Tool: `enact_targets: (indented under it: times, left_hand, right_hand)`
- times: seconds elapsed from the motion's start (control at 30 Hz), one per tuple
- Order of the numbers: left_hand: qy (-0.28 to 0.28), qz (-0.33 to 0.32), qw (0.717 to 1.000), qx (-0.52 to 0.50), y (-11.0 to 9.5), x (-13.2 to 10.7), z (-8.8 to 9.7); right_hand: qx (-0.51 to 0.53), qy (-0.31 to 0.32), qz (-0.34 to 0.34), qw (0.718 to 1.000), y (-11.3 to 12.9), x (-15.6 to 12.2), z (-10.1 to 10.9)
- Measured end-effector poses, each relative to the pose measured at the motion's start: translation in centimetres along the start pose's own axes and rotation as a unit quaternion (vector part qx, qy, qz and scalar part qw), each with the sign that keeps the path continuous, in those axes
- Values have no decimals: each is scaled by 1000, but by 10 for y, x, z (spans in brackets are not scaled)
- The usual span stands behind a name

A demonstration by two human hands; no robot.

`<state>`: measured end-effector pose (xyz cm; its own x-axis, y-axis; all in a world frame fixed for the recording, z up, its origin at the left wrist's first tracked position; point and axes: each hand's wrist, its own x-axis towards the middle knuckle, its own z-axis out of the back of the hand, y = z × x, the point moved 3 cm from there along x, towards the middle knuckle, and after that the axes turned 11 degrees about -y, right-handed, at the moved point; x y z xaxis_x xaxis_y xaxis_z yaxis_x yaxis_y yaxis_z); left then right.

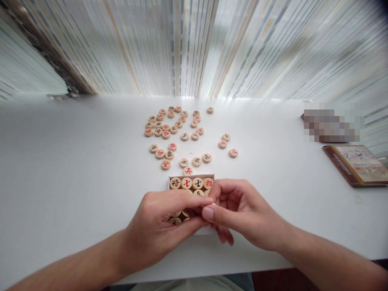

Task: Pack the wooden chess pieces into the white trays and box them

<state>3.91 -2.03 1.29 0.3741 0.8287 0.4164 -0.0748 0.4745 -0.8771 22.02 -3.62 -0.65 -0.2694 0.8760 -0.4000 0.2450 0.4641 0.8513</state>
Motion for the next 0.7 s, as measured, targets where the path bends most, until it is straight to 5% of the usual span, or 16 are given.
enact_targets:
  times: [0.43,0.7]
  left_hand:
    - [0,77,996,-44,-2,3,4]
    - [-15,199,976,-83,4,2,3]
  right_hand:
    - [20,33,23,999,3,-3,-3]
    - [-48,-9,65,997,1,-6,1]
